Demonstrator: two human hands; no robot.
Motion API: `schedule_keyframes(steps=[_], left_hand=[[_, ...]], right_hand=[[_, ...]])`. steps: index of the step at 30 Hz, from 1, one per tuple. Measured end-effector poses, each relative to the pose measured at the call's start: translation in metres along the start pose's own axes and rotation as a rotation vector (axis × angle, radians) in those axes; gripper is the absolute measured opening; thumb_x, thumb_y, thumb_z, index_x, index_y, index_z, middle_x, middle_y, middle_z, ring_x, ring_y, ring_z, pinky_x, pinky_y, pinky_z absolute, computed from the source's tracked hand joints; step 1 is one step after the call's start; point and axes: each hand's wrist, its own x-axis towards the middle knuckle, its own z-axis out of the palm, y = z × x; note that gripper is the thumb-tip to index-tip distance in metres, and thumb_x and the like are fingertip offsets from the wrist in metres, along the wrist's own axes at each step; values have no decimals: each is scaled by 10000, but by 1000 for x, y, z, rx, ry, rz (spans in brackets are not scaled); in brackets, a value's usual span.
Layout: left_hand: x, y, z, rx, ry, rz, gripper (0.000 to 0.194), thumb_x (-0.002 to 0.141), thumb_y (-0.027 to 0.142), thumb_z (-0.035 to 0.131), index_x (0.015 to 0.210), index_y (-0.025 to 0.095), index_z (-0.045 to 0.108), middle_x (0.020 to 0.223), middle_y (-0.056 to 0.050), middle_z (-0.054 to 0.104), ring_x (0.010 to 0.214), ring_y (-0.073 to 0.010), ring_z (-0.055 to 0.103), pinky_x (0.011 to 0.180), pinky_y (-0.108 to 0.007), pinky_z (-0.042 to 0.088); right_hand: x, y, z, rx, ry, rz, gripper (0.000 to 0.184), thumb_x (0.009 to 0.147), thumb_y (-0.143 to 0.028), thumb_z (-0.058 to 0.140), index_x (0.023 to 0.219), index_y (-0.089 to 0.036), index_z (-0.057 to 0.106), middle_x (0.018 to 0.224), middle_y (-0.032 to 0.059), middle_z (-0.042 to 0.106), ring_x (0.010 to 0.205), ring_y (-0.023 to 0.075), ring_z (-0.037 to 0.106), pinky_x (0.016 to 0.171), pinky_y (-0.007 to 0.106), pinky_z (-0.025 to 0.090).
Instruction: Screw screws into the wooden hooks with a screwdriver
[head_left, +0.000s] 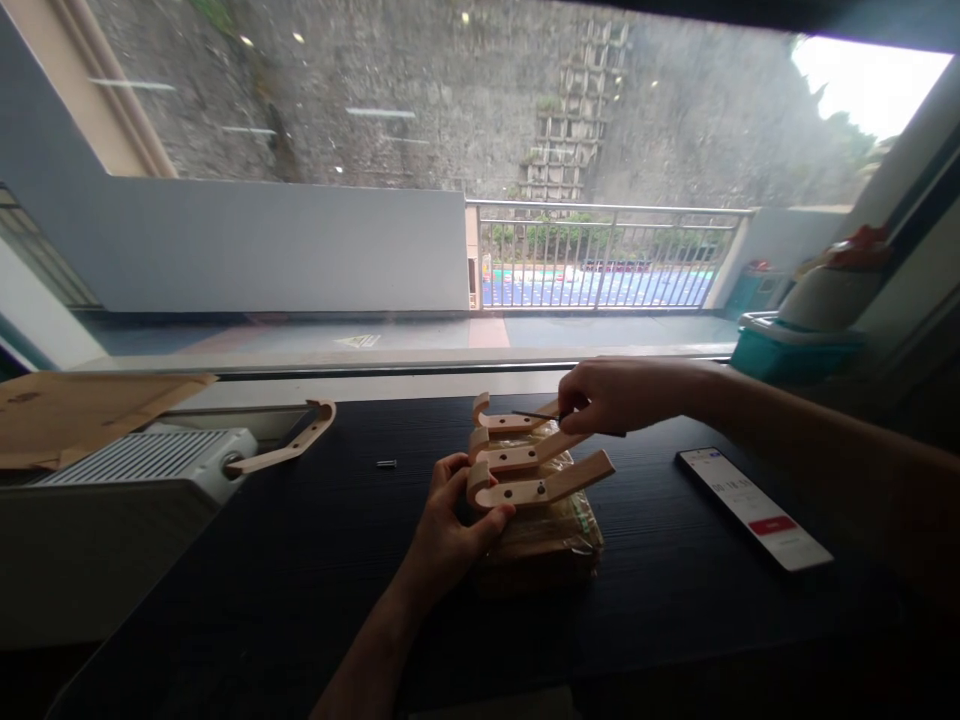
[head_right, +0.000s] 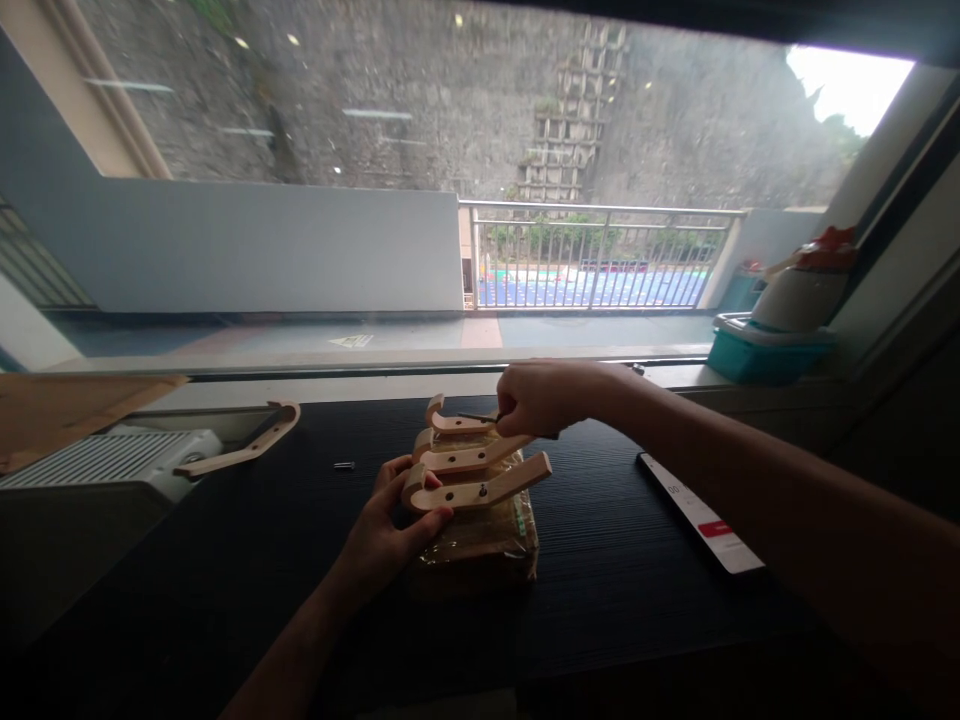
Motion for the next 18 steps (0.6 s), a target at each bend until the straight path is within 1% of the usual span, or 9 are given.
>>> schedule_keyframes(steps=[1, 3, 6, 8, 11, 13, 15, 18], left_hand=[[0, -1, 0, 2, 3, 0, 232, 675, 327, 694, 851, 194, 622, 1170, -58, 429, 1118, -235, 489, 959, -316, 421], [0, -2, 1, 1, 8, -3, 236, 676, 326, 690, 852, 190, 612, 1166, -60, 426, 1116, -238, 488, 953, -322, 426], [0, -5, 3, -12, 16, -9, 243, 675, 327, 689, 852, 186, 599, 1165, -60, 417, 1092, -233, 500, 932, -326, 442], [0, -7, 5, -38, 21, -15, 249, 673, 330, 693, 852, 185, 598, 1170, -60, 407, 1078, -229, 509, 905, -321, 460], [0, -9, 7, -98, 30, -32, 274, 656, 350, 710, 850, 186, 606, 1182, -62, 400, 1067, -227, 521, 845, -303, 495], [-1, -9, 8, -117, 35, -47, 287, 639, 360, 723, 840, 187, 613, 1184, -62, 404, 1068, -227, 522, 825, -294, 505], [0, -8, 8, -112, 43, -49, 282, 635, 358, 727, 834, 191, 619, 1184, -60, 405, 1085, -227, 513, 851, -300, 496], [0, -6, 6, -100, 26, -30, 273, 649, 344, 719, 860, 197, 627, 1178, -60, 407, 1099, -224, 502, 908, -322, 468]], right_hand=[[2, 0, 3, 44, 15, 19, 238, 780, -344, 533, 854, -163, 668, 690, 18, 627, 538, 103, 486, 487, 250, 333], [6, -5, 11, 91, 53, 47, 260, 777, -362, 514, 836, -148, 648, 685, 28, 622, 521, 99, 479, 463, 243, 322], [13, -13, 24, 94, 139, 55, 294, 786, -414, 482, 768, -153, 617, 673, 35, 616, 506, 96, 475, 449, 243, 306], [19, -15, 33, 87, 221, 44, 327, 796, -448, 461, 731, -158, 597, 659, 37, 612, 509, 96, 476, 452, 245, 301], [30, -14, 44, 91, 321, 53, 289, 780, -429, 487, 717, -162, 580, 663, 39, 614, 514, 95, 471, 451, 244, 288], [36, -13, 51, 99, 372, 70, 288, 765, -445, 505, 732, -166, 573, 679, 38, 619, 514, 98, 470, 445, 243, 280], [39, -11, 56, 136, 402, 76, 293, 768, -456, 500, 777, -171, 566, 683, 32, 622, 511, 101, 479, 441, 239, 283], [39, -9, 63, 137, 426, 71, 228, 780, -383, 482, 806, -169, 555, 694, 34, 620, 529, 106, 489, 451, 235, 292]])
